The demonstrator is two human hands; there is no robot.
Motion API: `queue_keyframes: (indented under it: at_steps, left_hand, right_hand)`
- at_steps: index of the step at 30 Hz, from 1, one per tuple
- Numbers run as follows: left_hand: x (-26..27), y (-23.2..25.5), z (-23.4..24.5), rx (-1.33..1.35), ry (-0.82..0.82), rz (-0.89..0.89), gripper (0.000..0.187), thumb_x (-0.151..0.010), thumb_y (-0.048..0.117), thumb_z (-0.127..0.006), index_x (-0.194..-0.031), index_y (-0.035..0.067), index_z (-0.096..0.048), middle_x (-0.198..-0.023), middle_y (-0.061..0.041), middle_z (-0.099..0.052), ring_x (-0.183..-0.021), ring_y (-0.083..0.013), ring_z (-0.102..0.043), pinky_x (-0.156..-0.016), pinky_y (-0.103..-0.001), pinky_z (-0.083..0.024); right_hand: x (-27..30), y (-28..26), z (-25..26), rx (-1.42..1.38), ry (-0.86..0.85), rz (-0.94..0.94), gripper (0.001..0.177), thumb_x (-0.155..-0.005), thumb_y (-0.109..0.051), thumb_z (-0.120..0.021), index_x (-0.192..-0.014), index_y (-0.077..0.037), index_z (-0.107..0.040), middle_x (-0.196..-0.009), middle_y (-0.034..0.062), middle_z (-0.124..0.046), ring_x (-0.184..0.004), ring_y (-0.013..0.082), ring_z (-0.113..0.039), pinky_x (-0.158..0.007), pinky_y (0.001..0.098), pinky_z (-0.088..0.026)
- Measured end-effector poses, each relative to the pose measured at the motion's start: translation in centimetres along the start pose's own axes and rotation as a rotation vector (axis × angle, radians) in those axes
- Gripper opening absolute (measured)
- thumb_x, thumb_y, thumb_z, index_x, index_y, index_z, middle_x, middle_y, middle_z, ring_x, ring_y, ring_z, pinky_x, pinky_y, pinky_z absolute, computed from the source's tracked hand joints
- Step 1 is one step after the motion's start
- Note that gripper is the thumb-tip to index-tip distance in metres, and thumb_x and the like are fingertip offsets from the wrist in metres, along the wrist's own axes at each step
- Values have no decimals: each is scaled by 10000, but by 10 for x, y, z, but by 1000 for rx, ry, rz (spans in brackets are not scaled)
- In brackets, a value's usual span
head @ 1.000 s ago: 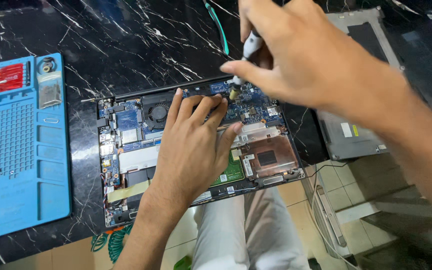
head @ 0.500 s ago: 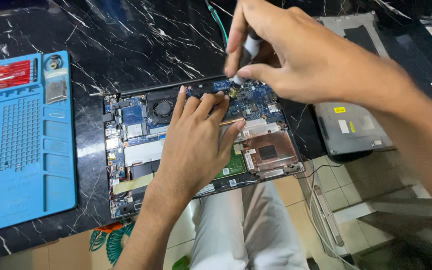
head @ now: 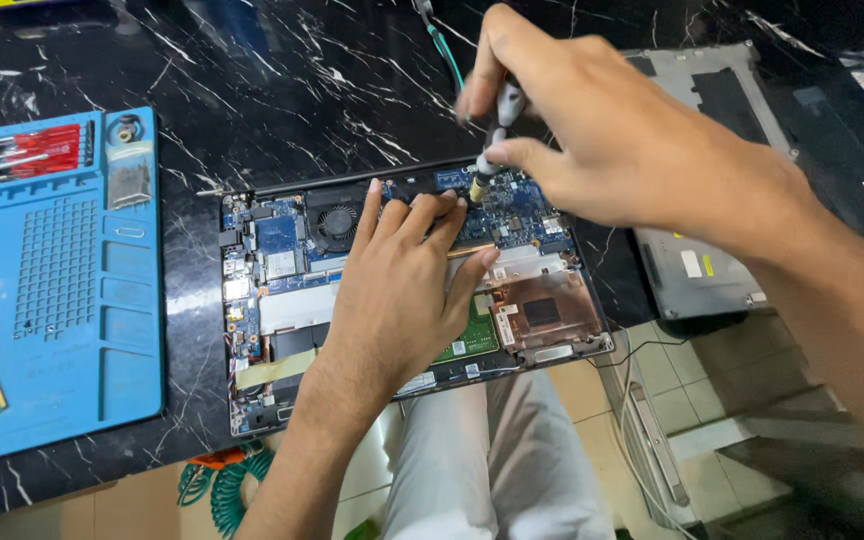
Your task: The person cleans the internal components of a disassembled laptop using a small brush and a handheld air blower. They remove the cooling fan, clean the heatsink and motherboard, and then reattach the fan.
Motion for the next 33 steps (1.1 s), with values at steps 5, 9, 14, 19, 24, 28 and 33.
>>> queue_keyframes:
  at_steps: [5, 9, 14, 19, 24, 28, 33]
  left_hand:
    - [0, 0, -1, -1, -8, 7, 542, -1157, 444, -613, -1395, -19, -763, -1313, -130, -718, -1122, -398, -647, -1349, -675, -335]
    - [-1, 0, 1, 21, -13, 9, 576, -1163, 451, -598, -1418, -42, -754, -1314, -141, -712, -1123, -414, -645, -1355, -692, -319]
    - [0, -1, 1, 28, 3, 10, 554, -1148, 452, -630, -1395, -25, -763, -1315, -121, -717, -1125, -396, -646, -1353, -683, -329]
    - [0, -3, 2, 21, 17, 7, 560, -1149, 452, -631, -1402, -32, -752, -1314, -134, -703, -1133, -397, -639, -1357, -667, -329]
    - [1, -1, -1, 7, 38, -7, 583, -1158, 454, -626, -1414, -53, -761, -1335, -137, -708, -1143, -398, -643, -1357, -666, -328]
    - [2, 0, -1, 1, 17, -3, 582, -1158, 463, -618, -1423, -40, -745, -1308, -133, -691, -1110, -399, -638, -1354, -678, -335]
    - [1, 1, 1, 11, 35, -13, 561, -1139, 461, -664, -1389, -34, -749, -1289, -134, -686, -1097, -410, -635, -1341, -688, -344]
  right_hand:
    - [4, 1, -4, 205, 215, -51, 571, -1067, -238, -1042, -1169, -72, -506, -973, 77, -716, -772, 338, -682, -757, 480, -480]
    - [-3, 1, -1, 42, 126, -80, 274, -1071, -59, -903, -1089, -92, -632, -945, 30, -783, -777, 197, -717, -757, 397, -509]
    - [1, 10, 0, 166, 196, -48, 458, -1079, -196, -971, -1253, -52, -572, -1088, 76, -742, -866, 309, -712, -771, 466, -490]
    - [10, 9, -2, 213, 269, -66, 549, -1121, -281, -1034, -1199, -50, -542, -966, 80, -786, -843, 334, -722, -902, 487, -504]
    - [4, 0, 0, -125, 45, -151, 371, -1011, 10, -845, -1162, -69, -516, -1101, 26, -858, -975, 144, -866, -805, 299, -656]
    - [8, 9, -2, 232, 251, -8, 609, -1076, -256, -1098, -1172, -34, -539, -770, 76, -749, -666, 253, -733, -697, 424, -520]
    - [3, 5, 0, -79, 90, -117, 402, -1036, -5, -888, -1144, -80, -508, -1064, 44, -836, -904, 143, -813, -733, 316, -593]
Point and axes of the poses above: each hand's wrist, its own x-axis away from the middle knuckle, its own z-axis out of the back of the hand, y = z × x, the point moved 7 cm from there along -x, towards the middle knuckle
